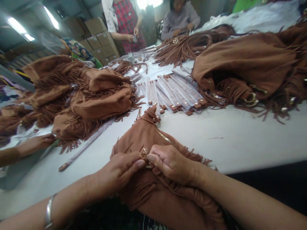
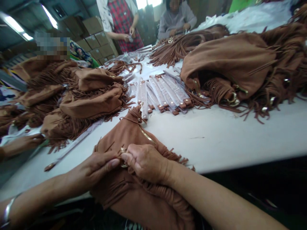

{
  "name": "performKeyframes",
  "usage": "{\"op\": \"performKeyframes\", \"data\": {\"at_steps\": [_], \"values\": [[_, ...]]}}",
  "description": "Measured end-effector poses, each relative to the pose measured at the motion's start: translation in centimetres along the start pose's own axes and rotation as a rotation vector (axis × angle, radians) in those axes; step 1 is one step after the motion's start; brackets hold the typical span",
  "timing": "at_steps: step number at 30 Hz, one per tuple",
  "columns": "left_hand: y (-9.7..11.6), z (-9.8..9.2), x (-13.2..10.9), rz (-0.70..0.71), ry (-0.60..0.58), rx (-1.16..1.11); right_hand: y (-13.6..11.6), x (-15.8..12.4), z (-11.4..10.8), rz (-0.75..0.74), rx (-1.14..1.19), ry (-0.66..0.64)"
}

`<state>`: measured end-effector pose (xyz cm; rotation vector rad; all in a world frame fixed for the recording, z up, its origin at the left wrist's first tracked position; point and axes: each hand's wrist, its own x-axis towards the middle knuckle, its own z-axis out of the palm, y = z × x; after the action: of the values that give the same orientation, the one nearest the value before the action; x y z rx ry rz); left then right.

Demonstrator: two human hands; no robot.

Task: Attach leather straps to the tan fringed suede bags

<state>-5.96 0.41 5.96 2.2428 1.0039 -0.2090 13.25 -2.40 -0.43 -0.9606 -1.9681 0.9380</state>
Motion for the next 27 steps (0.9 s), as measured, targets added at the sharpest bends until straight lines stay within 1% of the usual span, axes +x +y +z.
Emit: {"op": "performKeyframes", "data": {"at_steps": [2,3,5,7,8,9,11,13,15,17,20,21,24,25,27], "values": [[-0.1,0.2,-0.6,-0.042,0.059,0.042,0.0,0.2,-0.1,0.005,-0.006,0.004],[0.0,-0.3,-0.7,-0.044,0.048,0.061,-0.1,0.3,-0.2,0.005,-0.002,-0.009],[0.4,-1.9,-0.7,-0.013,-0.030,0.090,-0.5,0.6,-0.6,-0.027,-0.006,-0.086],[1.1,-4.1,-0.4,0.049,-0.126,0.141,-1.2,0.9,-1.1,-0.084,-0.077,-0.195],[1.5,-5.1,-0.2,0.077,-0.157,0.176,-1.5,0.9,-1.2,-0.102,-0.130,-0.230],[1.9,-5.8,0.0,0.099,-0.175,0.210,-1.8,1.0,-1.3,-0.104,-0.177,-0.231],[2.4,-6.5,0.5,0.134,-0.199,0.235,-2.0,0.8,-1.1,-0.074,-0.199,-0.143],[2.5,-5.8,1.0,0.137,-0.172,0.176,-1.8,0.3,-0.6,-0.019,-0.142,0.005],[1.9,-4.0,1.1,0.121,-0.086,0.042,-1.4,-0.2,0.0,0.031,-0.082,0.117],[1.1,-2.0,0.8,0.086,-0.011,-0.125,-1.1,-0.6,0.3,0.049,-0.032,0.142],[0.5,0.3,-0.2,0.046,-0.046,-0.288,-1.1,-0.8,0.4,0.014,0.029,0.104],[0.6,0.7,-0.5,0.030,-0.025,-0.291,-1.1,-0.7,0.3,0.014,0.038,0.108],[1.1,1.1,-0.7,-0.035,0.144,-0.184,-0.9,-0.4,0.1,0.036,0.026,0.136],[1.3,1.1,-0.6,-0.050,0.168,-0.141,-0.8,-0.3,0.1,0.031,0.014,0.131],[1.7,0.9,0.0,-0.051,0.159,-0.078,-0.6,-0.2,0.4,0.017,-0.017,0.152]]}}
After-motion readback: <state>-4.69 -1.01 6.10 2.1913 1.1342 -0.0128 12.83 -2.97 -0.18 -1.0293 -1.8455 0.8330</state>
